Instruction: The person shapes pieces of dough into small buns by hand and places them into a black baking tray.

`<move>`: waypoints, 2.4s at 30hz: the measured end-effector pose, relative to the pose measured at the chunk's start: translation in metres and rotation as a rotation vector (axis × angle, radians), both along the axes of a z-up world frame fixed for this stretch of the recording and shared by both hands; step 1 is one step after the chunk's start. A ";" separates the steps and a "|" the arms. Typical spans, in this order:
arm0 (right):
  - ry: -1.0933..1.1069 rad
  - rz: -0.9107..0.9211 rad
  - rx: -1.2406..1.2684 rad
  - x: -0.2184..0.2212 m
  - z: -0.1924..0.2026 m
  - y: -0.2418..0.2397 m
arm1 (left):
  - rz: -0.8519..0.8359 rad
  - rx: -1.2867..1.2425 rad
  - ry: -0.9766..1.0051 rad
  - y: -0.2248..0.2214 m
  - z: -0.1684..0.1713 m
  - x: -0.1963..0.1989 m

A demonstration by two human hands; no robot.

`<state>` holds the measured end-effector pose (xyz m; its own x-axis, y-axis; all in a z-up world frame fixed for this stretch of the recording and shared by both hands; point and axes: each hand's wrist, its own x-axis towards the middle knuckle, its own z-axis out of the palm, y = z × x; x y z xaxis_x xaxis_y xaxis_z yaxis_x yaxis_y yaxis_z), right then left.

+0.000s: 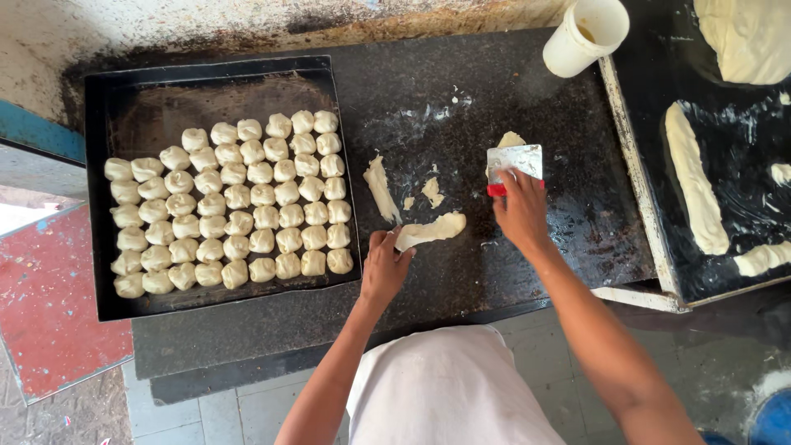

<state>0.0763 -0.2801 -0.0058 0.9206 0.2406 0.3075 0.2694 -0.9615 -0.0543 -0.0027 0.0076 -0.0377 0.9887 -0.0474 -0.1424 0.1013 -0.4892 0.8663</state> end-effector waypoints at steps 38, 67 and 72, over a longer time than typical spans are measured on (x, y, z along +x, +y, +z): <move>0.549 0.231 0.641 -0.011 -0.015 0.155 | 0.391 -0.968 0.240 0.072 0.063 0.034; 1.130 0.356 1.522 -0.025 0.096 0.119 | -0.034 -0.614 0.025 0.041 0.106 0.019; 1.391 0.453 1.627 -0.050 0.072 0.100 | 0.315 -0.947 0.206 0.055 0.089 0.040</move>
